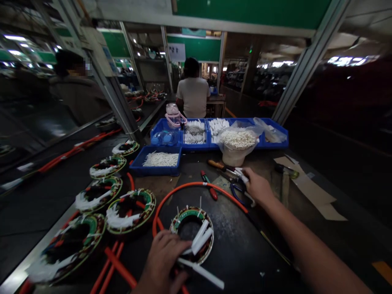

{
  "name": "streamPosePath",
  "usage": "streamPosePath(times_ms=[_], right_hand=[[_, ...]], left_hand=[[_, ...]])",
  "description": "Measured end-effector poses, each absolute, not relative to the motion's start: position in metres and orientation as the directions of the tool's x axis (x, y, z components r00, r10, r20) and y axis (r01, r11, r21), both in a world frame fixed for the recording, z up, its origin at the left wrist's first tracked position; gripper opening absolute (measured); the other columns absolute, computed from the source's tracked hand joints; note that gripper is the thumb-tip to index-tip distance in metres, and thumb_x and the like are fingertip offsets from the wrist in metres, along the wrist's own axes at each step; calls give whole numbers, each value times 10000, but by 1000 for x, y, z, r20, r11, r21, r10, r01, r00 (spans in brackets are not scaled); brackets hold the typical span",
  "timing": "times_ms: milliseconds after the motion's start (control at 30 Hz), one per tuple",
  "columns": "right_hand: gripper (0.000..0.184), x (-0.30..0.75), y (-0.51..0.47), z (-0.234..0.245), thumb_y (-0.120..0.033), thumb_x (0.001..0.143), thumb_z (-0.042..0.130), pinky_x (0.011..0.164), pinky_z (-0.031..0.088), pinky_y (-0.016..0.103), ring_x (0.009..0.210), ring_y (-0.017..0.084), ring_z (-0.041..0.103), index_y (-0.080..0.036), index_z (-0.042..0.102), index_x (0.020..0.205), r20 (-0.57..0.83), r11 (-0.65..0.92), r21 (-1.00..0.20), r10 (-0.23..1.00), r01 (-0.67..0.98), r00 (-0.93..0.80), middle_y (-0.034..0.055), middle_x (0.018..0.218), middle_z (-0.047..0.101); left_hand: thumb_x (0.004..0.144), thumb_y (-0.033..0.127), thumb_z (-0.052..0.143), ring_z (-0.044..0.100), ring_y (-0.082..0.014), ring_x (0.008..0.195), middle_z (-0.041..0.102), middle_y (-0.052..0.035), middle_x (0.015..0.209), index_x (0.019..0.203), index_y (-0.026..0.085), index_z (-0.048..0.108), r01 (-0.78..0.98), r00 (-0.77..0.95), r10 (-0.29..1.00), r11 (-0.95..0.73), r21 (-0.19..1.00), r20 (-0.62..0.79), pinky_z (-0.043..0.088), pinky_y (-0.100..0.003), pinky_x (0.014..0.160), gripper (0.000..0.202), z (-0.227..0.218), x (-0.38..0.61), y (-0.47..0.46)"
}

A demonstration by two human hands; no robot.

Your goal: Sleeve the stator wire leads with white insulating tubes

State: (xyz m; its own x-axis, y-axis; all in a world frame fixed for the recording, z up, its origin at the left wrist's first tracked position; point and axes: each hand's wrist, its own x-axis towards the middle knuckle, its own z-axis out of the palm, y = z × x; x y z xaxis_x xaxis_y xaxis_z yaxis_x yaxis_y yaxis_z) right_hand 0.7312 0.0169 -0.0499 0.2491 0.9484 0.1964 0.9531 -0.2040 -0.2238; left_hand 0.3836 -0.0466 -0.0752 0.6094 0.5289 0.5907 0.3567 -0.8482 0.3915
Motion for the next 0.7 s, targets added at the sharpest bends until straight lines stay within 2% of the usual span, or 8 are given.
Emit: streamPosePath(times_ms=[133, 233, 300, 433, 533, 700], right_hand=[[238, 690, -68, -40, -227, 843, 467, 839, 471, 270, 977, 190, 611, -233, 632, 1014, 411, 213, -471, 912, 856, -1, 46, 1036, 648], [216, 658, -133, -35, -234, 825, 527, 770, 517, 237, 882, 176, 654, -252, 624, 1017, 518, 352, -499, 854, 792, -53, 31, 959, 680], [217, 639, -164, -37, -213, 802, 545, 722, 534, 221, 789, 167, 676, -253, 634, 996, 593, 448, -429, 795, 784, -129, 24, 871, 702], [305, 607, -181, -42, -138, 779, 466, 632, 551, 226, 699, 166, 683, -213, 647, 1013, 692, 585, -206, 654, 784, -306, 51, 806, 716], [393, 591, -176, -42, -80, 732, 449, 585, 556, 256, 667, 183, 679, -201, 627, 1061, 725, 576, -121, 607, 808, -324, 67, 770, 717], [448, 589, -179, -44, -91, 739, 437, 554, 547, 288, 636, 200, 670, -185, 593, 1149, 695, 563, -35, 607, 826, -385, 77, 764, 715]], left_hand=[[726, 154, 614, 551, -220, 873, 615, -56, 926, 1156, 192, 479, 377, 594, 590, -804, 459, 547, 399, -445, 874, 452, -68, 387, -54], [706, 179, 656, 543, -231, 932, 609, -62, 995, 1197, 203, 458, 406, 572, 644, -760, 507, 508, 392, -454, 901, 530, -69, 388, -57], [686, 173, 680, 540, -235, 962, 604, -63, 1024, 1217, 209, 440, 421, 561, 676, -730, 538, 479, 378, -461, 927, 584, -70, 388, -60], [672, 138, 676, 541, -235, 969, 601, -60, 1032, 1231, 212, 423, 443, 545, 708, -698, 562, 450, 348, -486, 957, 618, -67, 390, -64], [675, 146, 677, 533, -240, 983, 595, -66, 1041, 1234, 209, 428, 470, 536, 733, -671, 574, 419, 351, -491, 957, 616, -64, 391, -66], [651, 156, 702, 519, -245, 1011, 598, -67, 1054, 1248, 198, 433, 488, 557, 742, -656, 576, 374, 324, -492, 989, 656, -59, 391, -68]])
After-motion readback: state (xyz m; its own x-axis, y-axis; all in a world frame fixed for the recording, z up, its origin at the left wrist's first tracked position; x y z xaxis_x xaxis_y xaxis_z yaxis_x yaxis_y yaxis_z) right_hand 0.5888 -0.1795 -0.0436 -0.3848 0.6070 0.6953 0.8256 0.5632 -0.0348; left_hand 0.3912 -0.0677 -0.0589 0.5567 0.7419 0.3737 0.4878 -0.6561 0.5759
